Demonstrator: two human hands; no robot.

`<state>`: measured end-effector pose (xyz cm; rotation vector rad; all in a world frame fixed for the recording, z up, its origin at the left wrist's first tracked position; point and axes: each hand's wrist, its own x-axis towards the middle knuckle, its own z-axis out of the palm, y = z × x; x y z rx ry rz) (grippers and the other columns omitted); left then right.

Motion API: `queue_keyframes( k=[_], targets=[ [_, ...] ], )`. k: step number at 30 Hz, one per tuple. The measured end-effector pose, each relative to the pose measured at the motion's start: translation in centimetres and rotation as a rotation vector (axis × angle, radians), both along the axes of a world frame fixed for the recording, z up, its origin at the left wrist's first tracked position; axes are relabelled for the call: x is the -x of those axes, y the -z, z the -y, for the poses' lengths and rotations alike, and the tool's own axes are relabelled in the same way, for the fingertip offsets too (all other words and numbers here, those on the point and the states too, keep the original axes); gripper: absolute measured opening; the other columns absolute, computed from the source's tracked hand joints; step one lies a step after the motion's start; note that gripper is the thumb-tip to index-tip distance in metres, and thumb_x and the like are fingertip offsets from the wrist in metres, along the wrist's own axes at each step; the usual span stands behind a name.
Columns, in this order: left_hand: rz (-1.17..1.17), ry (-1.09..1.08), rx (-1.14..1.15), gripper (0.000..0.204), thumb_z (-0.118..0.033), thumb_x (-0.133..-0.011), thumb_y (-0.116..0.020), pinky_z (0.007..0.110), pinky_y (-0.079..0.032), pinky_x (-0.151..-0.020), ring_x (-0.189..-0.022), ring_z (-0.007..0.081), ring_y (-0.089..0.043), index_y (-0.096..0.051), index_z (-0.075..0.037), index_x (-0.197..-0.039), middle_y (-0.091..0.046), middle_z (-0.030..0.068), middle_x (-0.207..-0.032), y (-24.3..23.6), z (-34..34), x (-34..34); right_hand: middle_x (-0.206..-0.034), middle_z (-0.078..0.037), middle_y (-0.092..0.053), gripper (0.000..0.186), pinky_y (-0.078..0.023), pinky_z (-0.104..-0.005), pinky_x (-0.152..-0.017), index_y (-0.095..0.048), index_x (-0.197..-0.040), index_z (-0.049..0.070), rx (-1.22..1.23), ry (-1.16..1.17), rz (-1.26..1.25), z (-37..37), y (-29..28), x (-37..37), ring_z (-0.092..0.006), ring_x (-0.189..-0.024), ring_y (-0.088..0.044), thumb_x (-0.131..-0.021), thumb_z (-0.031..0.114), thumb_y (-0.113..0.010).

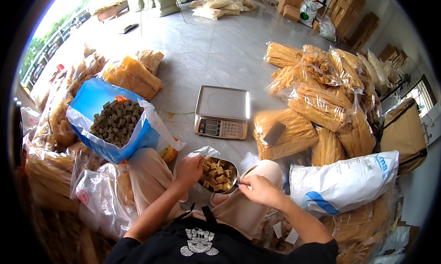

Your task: The person scoops dried food chunks into a plastic bag, weighs the bag on a digital scale, and seals it by hand.

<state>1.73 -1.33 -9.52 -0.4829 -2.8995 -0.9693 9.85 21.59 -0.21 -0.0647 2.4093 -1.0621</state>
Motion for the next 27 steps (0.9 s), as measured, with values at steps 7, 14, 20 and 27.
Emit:
queue_keyframes(
  k=[7, 14, 20, 27],
  targets=[
    [0.031, 0.022, -0.013, 0.014, -0.015, -0.083, -0.051, 0.048, -0.049, -0.066, -0.073, 0.0381, -0.062, -0.061, -0.005, -0.087, -0.062, 0.0189, -0.073, 1.7, -0.5, 1.5, -0.069, -0.022, -0.063, 0.031, -0.05, -0.039, -0.067, -0.065, -0.091, -0.004, -0.205, -0.016, 0.041, 0.3, -1.7, 3.4, -0.0319, -0.069, -0.064, -0.08, 0.023, -0.054],
    [0.08, -0.049, -0.081, 0.014, -0.013, -0.079, -0.052, 0.049, -0.048, -0.069, -0.079, 0.0383, -0.061, -0.062, -0.003, -0.08, -0.063, 0.0194, -0.08, 2.9, -5.2, 9.0, -0.069, -0.021, -0.063, 0.028, -0.049, -0.0389, -0.07, -0.067, -0.086, -0.002, -0.217, 0.029, -0.072, -2.9, 1.1, 10.5, -0.0324, -0.07, -0.064, -0.073, 0.021, -0.056],
    [0.208, -0.161, -0.178, 0.02, -0.015, -0.082, -0.05, 0.047, -0.049, -0.073, -0.082, 0.0395, -0.061, -0.066, -0.009, -0.093, -0.064, 0.0219, -0.085, 5.1, -10.2, 16.7, -0.082, -0.025, -0.064, 0.031, -0.049, -0.0394, -0.078, -0.066, -0.09, -0.004, -0.327, 0.114, -0.227, -5.8, 3.6, 17.8, -0.0352, -0.081, -0.064, -0.07, 0.019, -0.059],
    [0.487, -0.302, -0.866, 0.04, -0.004, -0.092, -0.046, 0.026, -0.054, -0.054, -0.062, 0.015, -0.065, -0.043, -0.002, -0.131, -0.067, 0.0107, -0.077, 13.0, -12.3, 25.4, -0.069, -0.026, -0.06, 0.014, -0.05, -0.0449, -0.07, -0.062, -0.074, -0.006, -0.512, 0.11, -0.557, -5.2, 4.9, 26.9, -0.0399, -0.074, -0.062, -0.07, 0.007, -0.056]
  ],
)
